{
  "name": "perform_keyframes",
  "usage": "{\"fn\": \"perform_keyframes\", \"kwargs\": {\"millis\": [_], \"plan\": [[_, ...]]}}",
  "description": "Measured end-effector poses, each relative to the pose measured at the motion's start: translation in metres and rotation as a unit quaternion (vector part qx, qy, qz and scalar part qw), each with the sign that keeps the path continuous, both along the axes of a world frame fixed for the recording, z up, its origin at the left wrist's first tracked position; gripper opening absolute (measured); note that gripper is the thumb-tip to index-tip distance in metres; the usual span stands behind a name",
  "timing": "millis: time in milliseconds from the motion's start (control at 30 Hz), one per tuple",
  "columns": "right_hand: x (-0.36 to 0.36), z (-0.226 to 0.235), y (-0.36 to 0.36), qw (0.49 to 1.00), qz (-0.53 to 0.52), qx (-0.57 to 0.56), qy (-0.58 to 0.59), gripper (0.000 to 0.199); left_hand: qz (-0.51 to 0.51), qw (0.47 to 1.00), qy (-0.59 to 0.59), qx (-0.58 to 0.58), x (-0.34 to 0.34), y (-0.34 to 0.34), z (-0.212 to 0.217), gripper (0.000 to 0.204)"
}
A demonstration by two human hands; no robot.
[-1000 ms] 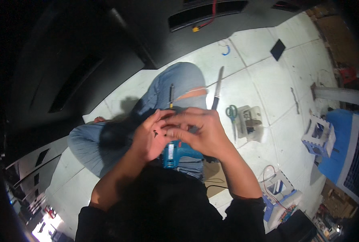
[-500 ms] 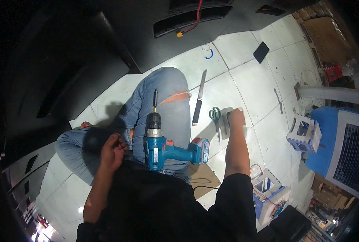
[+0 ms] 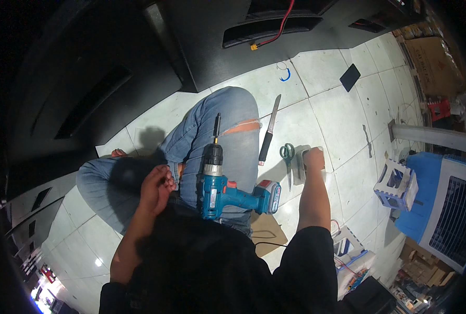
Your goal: The person sits on the floor and works on the underside of a large black electronic device. They use scissors to cut foam padding, place a blue battery pack into a compartment, and secure it with a white foam insert. Finally, they use a cordless drill to fasten screws into the device's casing.
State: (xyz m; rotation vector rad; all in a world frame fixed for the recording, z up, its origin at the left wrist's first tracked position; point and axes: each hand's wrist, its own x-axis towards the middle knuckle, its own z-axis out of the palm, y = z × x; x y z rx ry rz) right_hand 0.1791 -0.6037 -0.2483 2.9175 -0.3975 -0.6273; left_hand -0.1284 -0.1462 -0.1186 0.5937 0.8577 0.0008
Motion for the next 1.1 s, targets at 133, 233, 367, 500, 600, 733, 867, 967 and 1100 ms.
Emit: {"fn": "perform_keyframes", "kwargs": {"millis": [133,233,367,500,600,733,867,967,1100], "plan": [[-0.003,0.011,-0.023,0.989,0.141,-0.031,-0.027,0.023,0.002,1.000,-0.010,-0.005,0.001,0.000,0.003,0.011],[-0.009,0.023,-0.042,0.973,0.216,-0.057,-0.063,0.019,-0.001,1.000,-0.018,-0.010,0.011,-0.006,0.008,0.010],[-0.005,0.087,-0.011,0.980,0.171,0.084,-0.066,0.016,-0.039,0.999,-0.008,-0.014,0.024,-0.016,0.017,0.013],[-0.044,0.186,0.084,0.866,0.194,0.457,-0.053,0.011,-0.176,0.982,-0.051,-0.038,0.035,-0.018,0.048,0.028],[-0.089,0.244,0.175,0.756,0.387,0.528,0.004,0.017,-0.163,0.982,-0.043,-0.084,0.051,-0.038,0.078,0.033],[-0.122,0.264,0.224,0.759,0.442,0.477,-0.025,0.030,-0.160,0.962,-0.121,-0.187,0.037,-0.024,0.035,0.027],[-0.134,0.252,0.200,0.843,0.383,0.346,0.152,0.055,-0.034,0.993,-0.053,-0.102,0.015,-0.016,0.023,0.030],[-0.176,0.229,0.198,0.859,0.395,0.297,0.134,0.076,0.007,0.998,-0.022,-0.066,0.010,-0.006,0.025,0.037],[-0.193,0.208,0.198,0.842,0.389,0.366,0.071,0.083,0.051,0.995,-0.057,-0.056,-0.007,0.003,0.013,0.044]]}}
